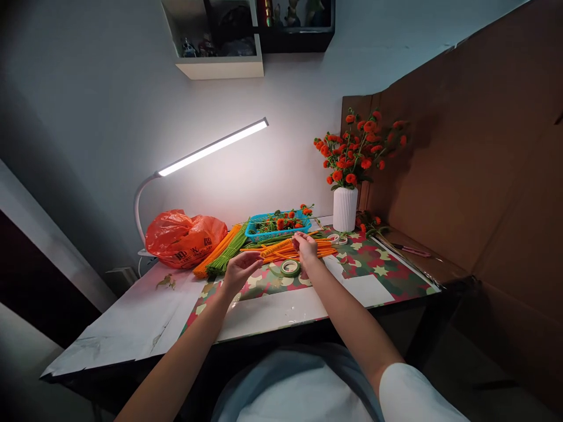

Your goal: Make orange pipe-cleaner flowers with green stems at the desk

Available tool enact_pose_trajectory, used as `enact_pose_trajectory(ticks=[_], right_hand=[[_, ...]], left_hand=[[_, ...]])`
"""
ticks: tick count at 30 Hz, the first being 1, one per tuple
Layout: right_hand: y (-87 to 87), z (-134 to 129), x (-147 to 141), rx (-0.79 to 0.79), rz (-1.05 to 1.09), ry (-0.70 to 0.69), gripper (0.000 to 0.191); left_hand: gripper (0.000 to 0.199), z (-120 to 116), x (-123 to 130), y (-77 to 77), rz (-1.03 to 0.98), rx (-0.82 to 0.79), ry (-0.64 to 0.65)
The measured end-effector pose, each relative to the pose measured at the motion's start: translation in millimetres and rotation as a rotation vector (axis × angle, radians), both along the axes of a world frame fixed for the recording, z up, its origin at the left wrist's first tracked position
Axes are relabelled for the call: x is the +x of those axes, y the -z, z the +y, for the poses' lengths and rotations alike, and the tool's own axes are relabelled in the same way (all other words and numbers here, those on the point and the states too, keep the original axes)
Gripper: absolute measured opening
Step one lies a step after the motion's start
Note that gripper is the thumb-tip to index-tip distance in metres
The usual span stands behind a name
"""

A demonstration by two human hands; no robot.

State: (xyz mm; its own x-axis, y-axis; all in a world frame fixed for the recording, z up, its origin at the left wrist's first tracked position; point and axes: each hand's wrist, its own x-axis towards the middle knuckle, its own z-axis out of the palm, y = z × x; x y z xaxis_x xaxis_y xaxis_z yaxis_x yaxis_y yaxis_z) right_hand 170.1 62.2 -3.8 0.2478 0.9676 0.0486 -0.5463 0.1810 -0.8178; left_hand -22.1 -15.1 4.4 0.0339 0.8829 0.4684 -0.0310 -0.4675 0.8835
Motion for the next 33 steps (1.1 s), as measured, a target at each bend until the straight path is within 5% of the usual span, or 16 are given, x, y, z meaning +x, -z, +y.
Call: enact_pose_trajectory(ticks=[9,18,26,33], right_hand=[[6.6,-8,-3,-0.076,0.052,-0.106,0.020],[2.6,-23,-6,-0.016,-0.216,-0.340,0.033],[6.2,-33,-12,0.270,-0.450,-0.394,0.038],[6.5,-35,-14,0.300,-0.493,-0.425,0.039]], left_hand=[[0.028,-3,2,-7.8,-0.074,-0.026,-0.002],[0.035,12,-17,-5.5,-0.418,-0.037,-0.314],[0.021,21,-28,-6.3,-0.677,-0.289,-0.175],[0.003,19,-27,-9.8,-0.805,-0.376,-0.155]])
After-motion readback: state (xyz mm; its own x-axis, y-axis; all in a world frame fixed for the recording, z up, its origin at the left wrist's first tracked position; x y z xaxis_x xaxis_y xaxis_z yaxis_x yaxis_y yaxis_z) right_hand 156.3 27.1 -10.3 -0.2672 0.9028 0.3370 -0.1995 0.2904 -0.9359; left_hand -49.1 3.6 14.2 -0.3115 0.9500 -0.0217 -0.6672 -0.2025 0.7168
